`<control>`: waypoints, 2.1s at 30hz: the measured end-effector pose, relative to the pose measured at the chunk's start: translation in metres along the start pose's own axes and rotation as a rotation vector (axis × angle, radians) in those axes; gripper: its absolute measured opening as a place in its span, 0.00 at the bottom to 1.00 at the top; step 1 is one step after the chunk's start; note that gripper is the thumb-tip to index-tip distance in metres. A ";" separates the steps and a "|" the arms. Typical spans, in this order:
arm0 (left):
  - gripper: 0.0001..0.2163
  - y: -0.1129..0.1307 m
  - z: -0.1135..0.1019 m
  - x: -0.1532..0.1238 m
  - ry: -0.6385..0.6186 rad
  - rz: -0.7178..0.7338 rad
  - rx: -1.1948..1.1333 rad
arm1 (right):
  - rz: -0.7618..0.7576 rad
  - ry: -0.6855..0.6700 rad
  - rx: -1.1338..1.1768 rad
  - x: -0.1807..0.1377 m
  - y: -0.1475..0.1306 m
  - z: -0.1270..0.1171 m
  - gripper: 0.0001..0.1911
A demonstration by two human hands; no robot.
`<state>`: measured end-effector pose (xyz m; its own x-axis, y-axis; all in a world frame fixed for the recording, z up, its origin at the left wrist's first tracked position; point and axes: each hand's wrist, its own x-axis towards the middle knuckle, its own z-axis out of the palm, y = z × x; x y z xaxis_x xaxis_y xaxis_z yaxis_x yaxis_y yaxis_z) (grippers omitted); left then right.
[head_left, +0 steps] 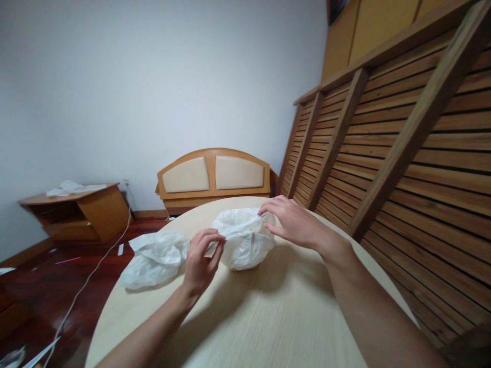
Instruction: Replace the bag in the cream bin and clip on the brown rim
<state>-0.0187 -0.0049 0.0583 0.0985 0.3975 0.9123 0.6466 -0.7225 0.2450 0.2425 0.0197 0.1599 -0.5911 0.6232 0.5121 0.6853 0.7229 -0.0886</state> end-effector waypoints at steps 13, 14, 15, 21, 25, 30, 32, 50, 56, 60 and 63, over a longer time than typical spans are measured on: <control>0.04 -0.004 0.001 0.001 0.013 -0.058 -0.009 | -0.053 -0.067 0.089 0.008 -0.013 0.011 0.05; 0.03 -0.004 0.001 0.001 0.015 -0.065 -0.011 | -0.060 -0.085 0.089 0.008 -0.014 0.010 0.07; 0.03 -0.005 0.001 0.001 0.017 -0.071 -0.014 | -0.063 -0.101 0.091 0.008 -0.016 0.010 0.08; 0.03 -0.005 0.001 0.002 0.021 -0.065 -0.012 | -0.070 -0.151 0.145 0.006 -0.022 0.006 0.10; 0.03 -0.004 0.001 0.002 0.014 -0.031 0.006 | -0.080 -0.161 0.139 0.007 -0.022 0.007 0.06; 0.04 0.004 -0.003 0.004 0.024 -0.016 0.055 | -0.085 -0.120 0.102 0.007 -0.022 0.005 0.03; 0.12 0.012 -0.007 0.015 0.003 0.006 0.055 | -0.100 -0.107 0.093 0.008 -0.022 0.004 0.03; 0.08 0.037 -0.007 0.099 -0.500 -0.150 -0.029 | 0.016 0.021 0.254 0.001 -0.004 -0.008 0.22; 0.13 0.020 -0.011 0.101 -0.403 -0.225 -0.034 | 0.024 -0.065 0.182 0.001 0.009 -0.012 0.12; 0.14 0.003 -0.012 0.101 -0.285 -0.296 -0.011 | 0.105 -0.086 0.192 0.000 0.014 -0.015 0.06; 0.15 -0.011 -0.012 0.101 -0.216 -0.346 -0.020 | 0.169 -0.081 0.272 -0.003 0.020 -0.018 0.09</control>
<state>-0.0250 0.0361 0.1522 0.0357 0.7271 0.6857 0.6544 -0.5355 0.5338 0.2658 0.0271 0.1716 -0.5177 0.7551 0.4023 0.6442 0.6534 -0.3976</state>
